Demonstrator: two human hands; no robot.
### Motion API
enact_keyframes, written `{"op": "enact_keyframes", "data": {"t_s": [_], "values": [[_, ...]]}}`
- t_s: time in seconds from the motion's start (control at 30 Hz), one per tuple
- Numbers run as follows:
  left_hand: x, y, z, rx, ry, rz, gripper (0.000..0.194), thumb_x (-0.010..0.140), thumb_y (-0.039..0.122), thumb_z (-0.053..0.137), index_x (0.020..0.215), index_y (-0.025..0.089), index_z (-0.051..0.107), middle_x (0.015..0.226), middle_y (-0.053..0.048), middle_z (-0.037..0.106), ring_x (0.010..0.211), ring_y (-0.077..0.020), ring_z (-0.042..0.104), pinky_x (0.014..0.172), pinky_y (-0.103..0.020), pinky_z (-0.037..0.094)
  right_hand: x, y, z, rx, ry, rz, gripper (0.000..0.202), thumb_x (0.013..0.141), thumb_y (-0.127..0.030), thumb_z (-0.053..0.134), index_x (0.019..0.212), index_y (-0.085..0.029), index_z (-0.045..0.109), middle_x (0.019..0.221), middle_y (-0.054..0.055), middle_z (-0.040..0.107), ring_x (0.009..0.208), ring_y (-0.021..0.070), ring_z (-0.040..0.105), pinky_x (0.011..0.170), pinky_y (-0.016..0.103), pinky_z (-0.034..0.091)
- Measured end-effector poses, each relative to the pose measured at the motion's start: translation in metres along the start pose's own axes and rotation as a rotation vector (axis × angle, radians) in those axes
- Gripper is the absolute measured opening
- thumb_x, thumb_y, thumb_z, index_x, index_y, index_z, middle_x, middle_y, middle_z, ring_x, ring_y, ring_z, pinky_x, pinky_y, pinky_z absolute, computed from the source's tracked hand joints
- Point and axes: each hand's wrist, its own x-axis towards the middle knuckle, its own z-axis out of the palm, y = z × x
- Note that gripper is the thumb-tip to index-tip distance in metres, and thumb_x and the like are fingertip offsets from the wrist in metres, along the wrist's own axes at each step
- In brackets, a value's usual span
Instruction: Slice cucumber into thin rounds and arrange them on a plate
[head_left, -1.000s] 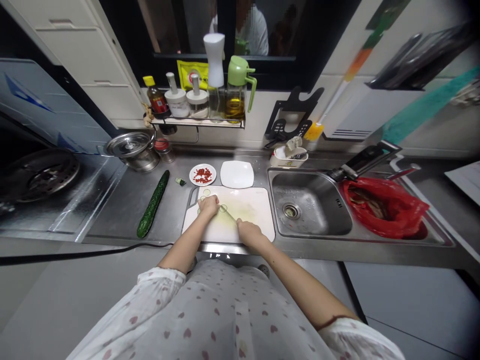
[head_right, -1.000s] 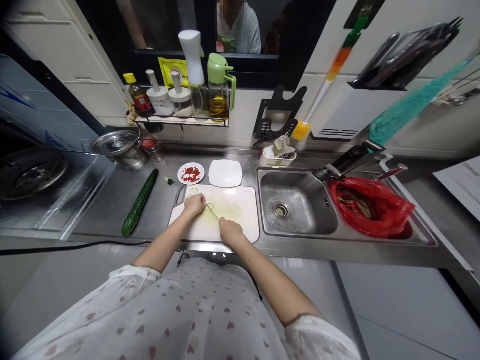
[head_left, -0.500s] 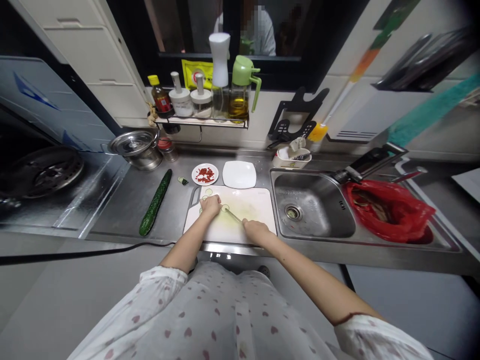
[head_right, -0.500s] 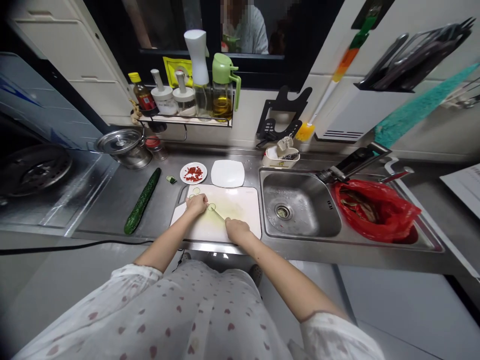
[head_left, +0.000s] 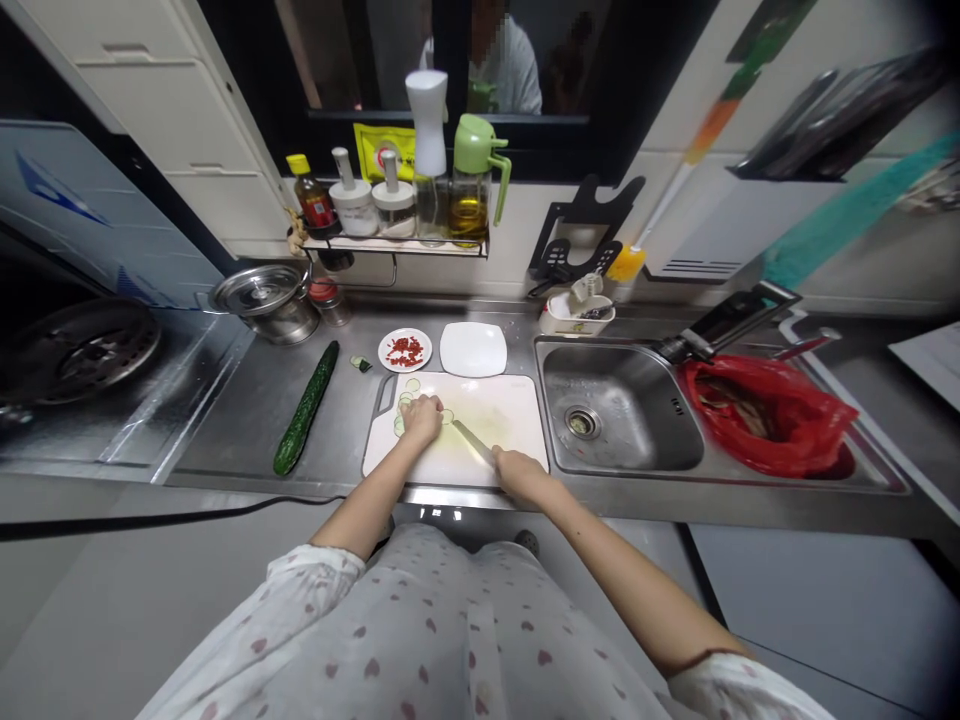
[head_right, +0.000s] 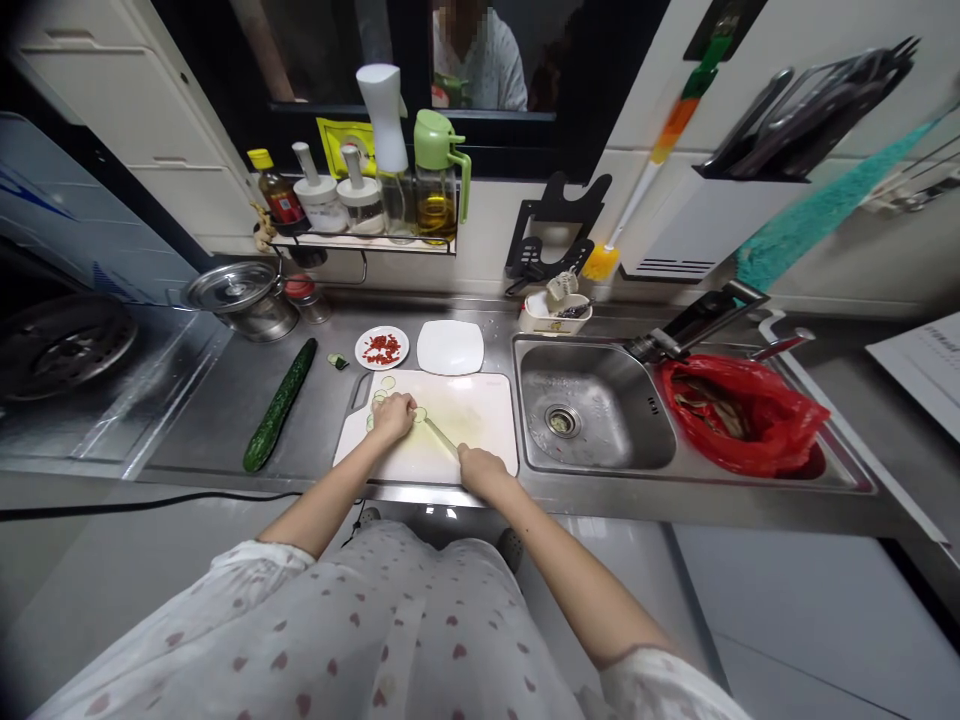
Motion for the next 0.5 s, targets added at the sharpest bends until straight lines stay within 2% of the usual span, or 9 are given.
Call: {"op": "enact_keyframes", "data": {"t_s": [0.23, 0.5], "values": [[-0.003, 0.005, -0.006, -0.115, -0.067, 0.025, 0.015, 0.082, 0.022, 0.050, 0.089, 0.023, 0.063, 0.096, -0.004, 0.069, 0.093, -0.0195, 0.060, 0.084, -0.031, 0.039, -0.003, 0.001, 0.009, 0.110, 0.019, 0.021, 0.029, 0.088, -0.017, 0.037, 0.114, -0.014, 0.051, 0.104, 0.017, 0.065, 0.094, 0.0250, 0.062, 0.070, 0.030, 0.042], [0.002, 0.001, -0.012, -0.170, -0.129, -0.030, 0.018, 0.077, 0.024, 0.057, 0.092, 0.023, 0.067, 0.097, -0.003, 0.070, 0.089, -0.0180, 0.061, 0.076, -0.026, 0.042, -0.009, -0.003, 0.007, 0.153, 0.029, 0.022, 0.029, 0.089, -0.018, 0.034, 0.113, -0.015, 0.051, 0.103, 0.017, 0.066, 0.093, 0.0253, 0.063, 0.068, 0.031, 0.041]]}}
